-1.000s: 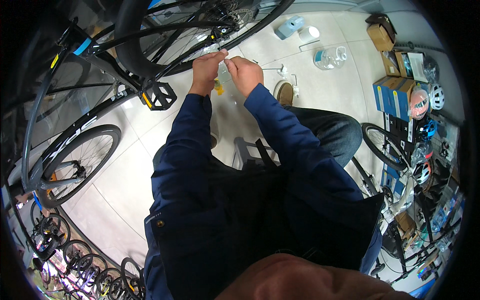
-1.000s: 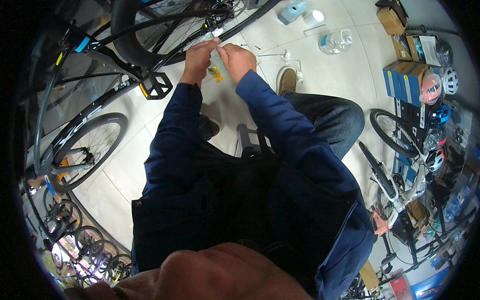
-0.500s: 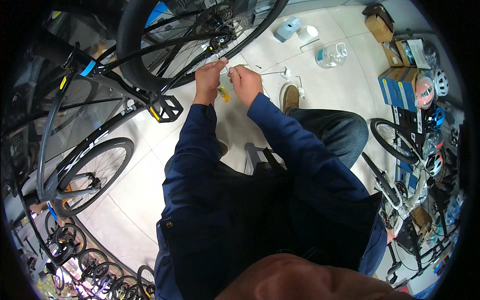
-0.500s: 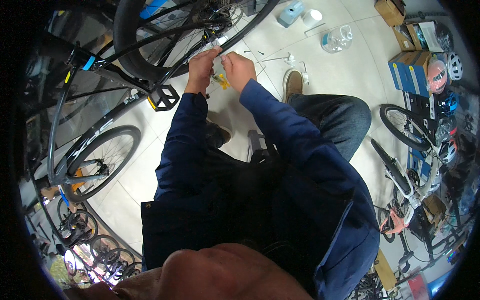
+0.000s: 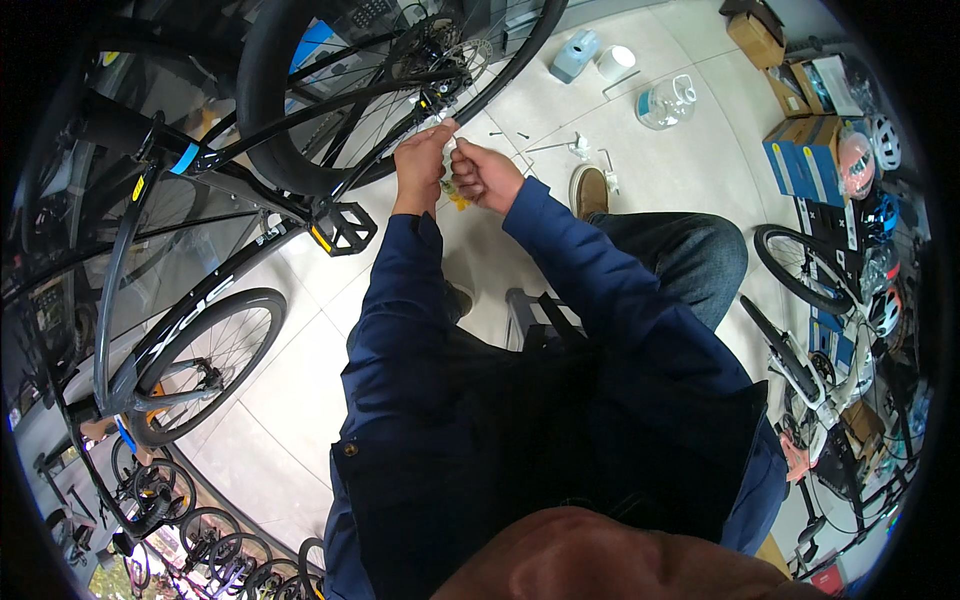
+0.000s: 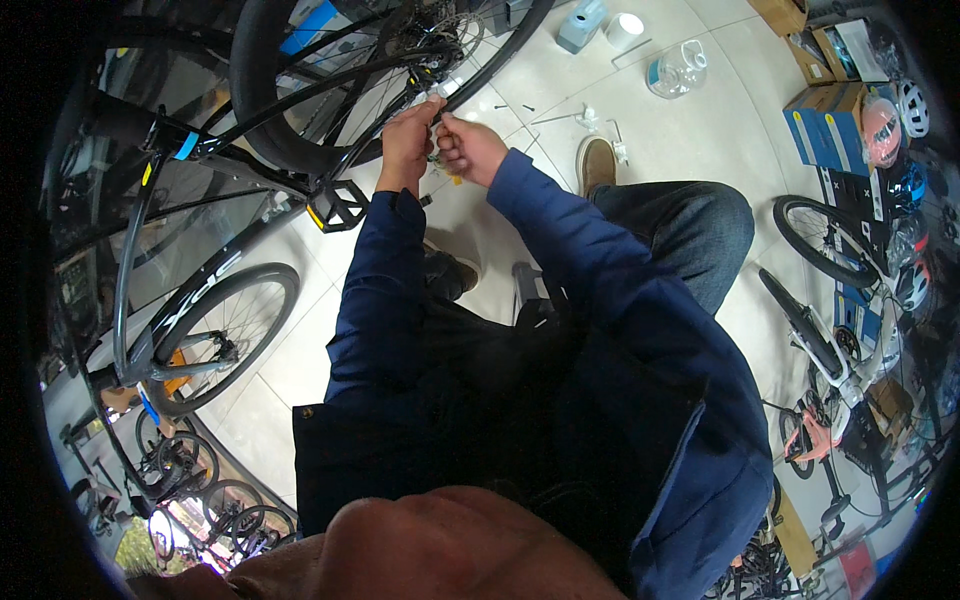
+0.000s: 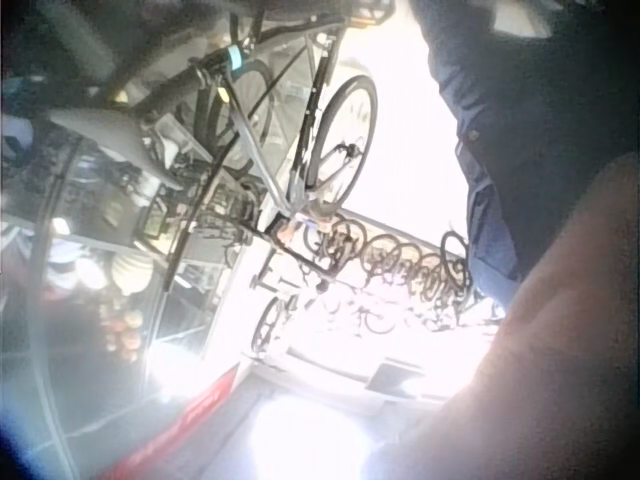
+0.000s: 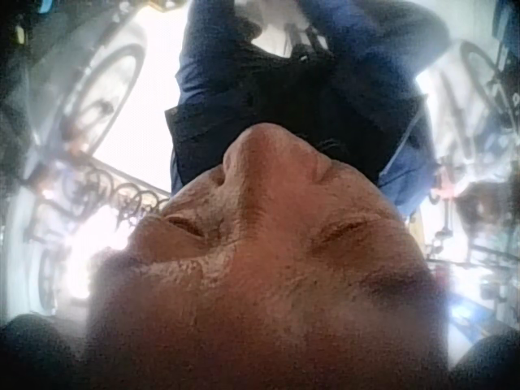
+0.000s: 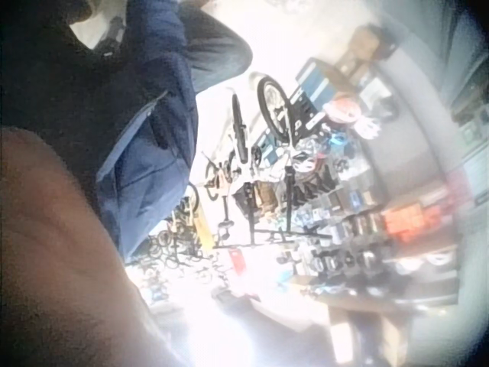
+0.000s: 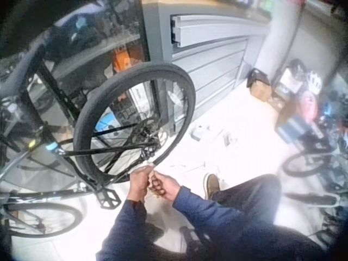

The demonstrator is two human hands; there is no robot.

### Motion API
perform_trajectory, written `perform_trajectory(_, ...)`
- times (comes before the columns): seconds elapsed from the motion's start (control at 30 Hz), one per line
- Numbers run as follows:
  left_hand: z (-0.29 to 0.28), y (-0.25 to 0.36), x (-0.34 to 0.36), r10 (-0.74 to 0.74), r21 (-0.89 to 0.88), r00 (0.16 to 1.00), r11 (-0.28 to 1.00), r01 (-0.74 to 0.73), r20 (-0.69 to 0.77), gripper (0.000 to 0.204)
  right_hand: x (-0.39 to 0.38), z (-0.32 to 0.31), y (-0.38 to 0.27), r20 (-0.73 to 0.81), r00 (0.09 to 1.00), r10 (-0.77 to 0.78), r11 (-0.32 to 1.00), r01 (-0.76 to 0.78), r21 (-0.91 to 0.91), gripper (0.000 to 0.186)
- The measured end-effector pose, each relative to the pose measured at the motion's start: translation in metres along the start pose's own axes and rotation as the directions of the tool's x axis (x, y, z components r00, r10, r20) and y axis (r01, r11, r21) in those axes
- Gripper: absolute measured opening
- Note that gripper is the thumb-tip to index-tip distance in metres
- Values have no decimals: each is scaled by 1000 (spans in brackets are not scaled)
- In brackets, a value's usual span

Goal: The person adjusts the rear derailleur of a bicycle mounted on a stand using a yellow-handled tool and a hex key. They then wipe the derailleur and surrounding area with a white cloth and a liquid from a bottle.

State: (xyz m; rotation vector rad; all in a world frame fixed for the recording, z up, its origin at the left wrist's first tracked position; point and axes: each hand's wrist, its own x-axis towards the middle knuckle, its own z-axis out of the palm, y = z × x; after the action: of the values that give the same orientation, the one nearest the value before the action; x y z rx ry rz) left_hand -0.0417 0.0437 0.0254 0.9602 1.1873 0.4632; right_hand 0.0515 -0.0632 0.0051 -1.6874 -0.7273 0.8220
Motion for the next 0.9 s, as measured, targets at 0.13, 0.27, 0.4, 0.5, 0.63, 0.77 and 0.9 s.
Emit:
perform_trajectory(0.13, 2, 0, -3, 9, 38, 1000, 999, -8, -23, 29, -8, 7, 6, 49, 998, 47, 997, -49, 52, 37)
perform_trajectory(0.27, 2, 0, -1, 6, 21, 1000, 1000, -6, -10, 28, -2, 8, 14, -90, 991, -97, 992, 104, 77, 36)
perform_trajectory(0.4, 1, -1, 2, 10, 12, 1000, 1000, -10, -22, 27, 4, 2, 15, 433, 759, 486, 476, -646, 597, 35)
perform_trajectory(0.5, 0, -2, 2, 11, 30, 1000, 999, -11, -7, 27, -3, -4, 13, -60, 971, -232, 910, 194, -366, 33)
perform_trajectory(0.63, 4, 0, 1, 12, 21, 1000, 1000, -12, -7, 29, -4, 2, 9, 12, 989, -149, 987, 150, -58, 33)
perform_trajectory(0.77, 3, 3, 0, 23, 22, 1000, 1000, -23, -4, 29, -4, 10, 5, -10, 1000, -16, 998, 17, 57, 28)
perform_trajectory(0.9, 2, 1, -1, 25, 10, 1000, 1000, -25, 7, 28, -9, 6, 3, -74, 954, -289, 924, 258, -283, 26)
